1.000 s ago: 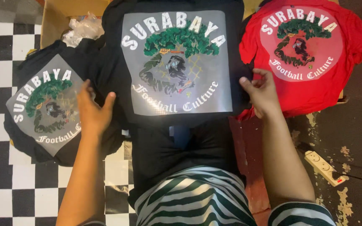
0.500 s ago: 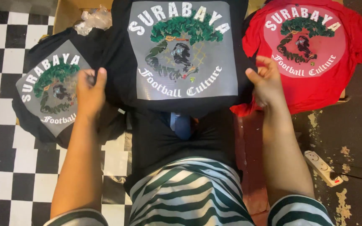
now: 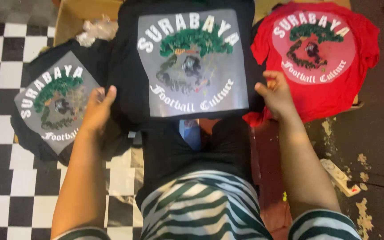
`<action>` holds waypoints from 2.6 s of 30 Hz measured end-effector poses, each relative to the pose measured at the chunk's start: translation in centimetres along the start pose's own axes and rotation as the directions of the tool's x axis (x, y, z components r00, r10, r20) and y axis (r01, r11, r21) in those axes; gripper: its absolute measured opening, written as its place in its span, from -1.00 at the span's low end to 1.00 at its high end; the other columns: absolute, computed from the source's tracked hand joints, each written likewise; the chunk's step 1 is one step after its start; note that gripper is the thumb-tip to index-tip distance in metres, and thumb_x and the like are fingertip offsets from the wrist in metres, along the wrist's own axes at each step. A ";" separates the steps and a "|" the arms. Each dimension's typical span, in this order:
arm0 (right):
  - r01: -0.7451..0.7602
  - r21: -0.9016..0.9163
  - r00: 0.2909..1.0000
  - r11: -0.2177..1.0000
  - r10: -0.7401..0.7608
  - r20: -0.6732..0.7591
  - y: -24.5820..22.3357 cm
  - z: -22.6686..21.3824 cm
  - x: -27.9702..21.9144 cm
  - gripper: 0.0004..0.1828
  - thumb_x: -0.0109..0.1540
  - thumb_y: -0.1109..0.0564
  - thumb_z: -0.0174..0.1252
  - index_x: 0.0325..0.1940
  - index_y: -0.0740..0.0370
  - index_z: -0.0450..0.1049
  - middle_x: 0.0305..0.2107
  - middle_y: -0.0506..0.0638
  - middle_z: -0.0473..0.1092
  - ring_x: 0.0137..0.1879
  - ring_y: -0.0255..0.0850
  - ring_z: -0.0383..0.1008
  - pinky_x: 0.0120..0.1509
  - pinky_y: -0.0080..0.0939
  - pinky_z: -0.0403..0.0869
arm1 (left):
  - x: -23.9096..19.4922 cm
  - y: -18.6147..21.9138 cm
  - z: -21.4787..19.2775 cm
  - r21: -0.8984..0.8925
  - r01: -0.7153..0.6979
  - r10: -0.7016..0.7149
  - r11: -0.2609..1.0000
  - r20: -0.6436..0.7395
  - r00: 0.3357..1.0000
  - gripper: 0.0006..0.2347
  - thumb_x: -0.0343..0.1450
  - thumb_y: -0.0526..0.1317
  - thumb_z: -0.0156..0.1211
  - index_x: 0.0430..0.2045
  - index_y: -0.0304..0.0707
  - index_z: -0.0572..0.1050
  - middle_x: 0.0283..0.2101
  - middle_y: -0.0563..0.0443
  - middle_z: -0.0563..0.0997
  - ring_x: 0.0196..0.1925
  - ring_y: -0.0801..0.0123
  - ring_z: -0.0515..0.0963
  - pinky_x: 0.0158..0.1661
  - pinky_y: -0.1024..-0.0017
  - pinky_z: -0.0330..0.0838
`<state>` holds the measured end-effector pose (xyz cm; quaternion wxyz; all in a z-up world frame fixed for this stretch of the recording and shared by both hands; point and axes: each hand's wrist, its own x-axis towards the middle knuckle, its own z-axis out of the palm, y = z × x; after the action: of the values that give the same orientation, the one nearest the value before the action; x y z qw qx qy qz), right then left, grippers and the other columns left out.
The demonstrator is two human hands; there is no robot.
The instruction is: Applying designs to t-shirts using a manual heat press machine
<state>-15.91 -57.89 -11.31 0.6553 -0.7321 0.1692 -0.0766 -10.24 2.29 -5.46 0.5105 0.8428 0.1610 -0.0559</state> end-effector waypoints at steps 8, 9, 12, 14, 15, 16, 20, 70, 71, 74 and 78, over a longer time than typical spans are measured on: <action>-0.099 -0.175 0.985 0.980 0.121 0.121 -4.0 1.2 -2.1 -0.16 0.03 0.35 0.45 0.33 0.28 0.22 -0.46 -0.05 0.35 -0.47 -0.33 0.42 -0.41 -0.42 0.50 | -1.4 5.0 -1.5 0.176 -0.035 0.020 0.984 0.085 0.996 -0.37 0.22 -0.08 0.64 0.08 -0.30 0.40 0.06 -0.33 0.50 0.18 -0.08 0.48 0.13 0.08 0.34; -0.132 -0.273 0.973 0.953 0.177 0.148 -4.0 1.0 -2.0 -0.08 -0.01 0.31 0.50 0.36 0.31 0.21 -0.46 -0.02 0.34 -0.47 -0.31 0.40 -0.43 -0.42 0.46 | -1.7 5.5 -1.7 0.144 -0.049 0.040 0.988 0.063 0.997 -0.35 0.19 -0.15 0.65 0.11 -0.26 0.36 0.11 -0.32 0.44 0.27 -0.08 0.41 0.22 0.09 0.28; -0.159 -0.457 0.933 0.875 0.284 0.219 -6.0 1.5 -1.8 -0.01 -0.07 0.18 0.59 0.37 0.34 0.25 -0.49 -0.02 0.22 -0.49 -0.21 0.33 -0.48 -0.35 0.35 | 0.1 4.4 -2.0 -0.036 -0.052 0.052 0.998 -0.008 0.999 -0.36 0.41 0.02 0.52 0.32 -0.10 0.28 -0.13 -0.18 0.48 -0.11 0.21 0.46 -0.11 0.32 0.40; -0.139 -0.643 0.906 0.753 0.358 0.224 -7.7 2.0 -1.7 0.04 -0.06 0.03 0.59 0.41 0.30 0.26 -0.31 0.18 0.36 -0.22 0.02 0.45 -0.24 -0.11 0.43 | 0.4 4.3 -1.7 0.073 0.013 -0.017 0.997 0.050 0.999 -0.42 0.43 0.11 0.44 0.27 -0.12 0.37 -0.08 -0.30 0.52 -0.04 0.06 0.52 -0.09 0.20 0.44; -0.104 -0.798 0.876 0.594 0.435 0.209 -8.5 2.3 -1.7 0.09 -0.06 -0.11 0.59 0.44 0.26 0.27 -0.13 0.38 0.50 0.04 0.25 0.56 0.00 0.13 0.51 | 0.5 4.2 -1.5 0.186 0.076 -0.096 0.980 0.101 0.990 -0.44 0.45 0.19 0.36 0.22 -0.15 0.45 -0.03 -0.41 0.56 0.04 -0.10 0.57 -0.07 0.07 0.47; -0.104 -0.797 0.876 0.595 0.435 0.210 -7.9 2.0 -2.0 0.09 -0.06 -0.11 0.59 0.44 0.26 0.27 -0.13 0.38 0.50 0.04 0.25 0.56 0.00 0.13 0.51 | 0.6 3.7 -1.7 0.187 0.076 -0.096 0.979 0.100 0.990 -0.44 0.45 0.19 0.36 0.22 -0.15 0.45 -0.03 -0.41 0.56 0.04 -0.10 0.57 -0.07 0.07 0.47; -0.269 -0.675 0.793 0.687 0.556 0.250 -12.9 3.1 -4.0 0.25 -0.14 -0.06 0.62 0.47 0.35 0.09 0.02 0.51 0.25 0.15 0.35 0.36 0.00 0.17 0.51 | 0.5 4.9 -2.6 0.309 0.124 -0.162 0.943 0.099 0.982 -0.45 0.31 0.05 0.52 0.12 -0.23 0.54 -0.02 -0.40 0.61 0.09 -0.16 0.59 0.00 0.05 0.45; 0.030 -0.585 0.995 0.810 -0.079 -0.058 -10.5 6.3 3.5 -0.65 0.34 0.03 0.26 0.19 0.15 0.53 -0.16 0.26 0.51 0.04 0.25 0.52 0.04 0.15 0.50 | 6.2 9.8 2.6 0.413 -0.446 0.487 0.794 0.006 0.873 -0.65 0.52 -0.23 0.34 0.18 -0.36 0.52 0.06 -0.37 0.54 0.16 -0.27 0.52 0.12 -0.04 0.40; -0.060 -0.562 0.994 0.825 -0.004 -0.111 -8.8 5.6 3.2 -0.68 0.31 -0.05 0.30 0.11 0.01 0.57 -0.23 0.09 0.53 -0.04 0.07 0.56 -0.04 0.01 0.49 | 5.8 8.0 2.5 0.354 -0.301 0.330 0.886 -0.023 0.944 -0.63 0.53 -0.11 0.33 0.18 -0.26 0.51 -0.04 -0.27 0.61 0.04 -0.16 0.59 -0.01 0.03 0.46; -0.107 -0.536 0.989 0.838 0.031 -0.148 -7.4 4.8 3.0 -0.76 0.26 -0.10 0.37 -0.02 -0.13 0.63 -0.34 -0.07 0.56 -0.15 -0.12 0.60 -0.16 -0.15 0.50 | 6.0 5.8 2.4 0.241 -0.162 0.175 0.957 -0.033 0.984 -0.65 0.52 -0.03 0.35 0.13 -0.16 0.53 -0.15 -0.20 0.67 -0.07 -0.06 0.66 -0.13 0.11 0.52; 0.058 -0.410 0.989 0.910 -0.108 -0.100 -7.8 5.0 5.9 -0.85 0.27 0.06 0.36 -0.07 0.01 0.64 -0.48 -0.05 0.48 -0.33 -0.26 0.50 -0.27 -0.29 0.42 | 9.4 6.9 3.3 0.165 -0.168 0.179 0.972 -0.057 0.982 -0.70 0.51 -0.07 0.36 0.08 -0.12 0.55 -0.19 -0.12 0.67 -0.10 0.11 0.67 -0.15 0.22 0.54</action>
<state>-7.61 -54.63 -4.88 0.4738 -0.8528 0.1891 -0.1117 1.15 -1.51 -3.64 0.4384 0.8932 0.0999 0.0063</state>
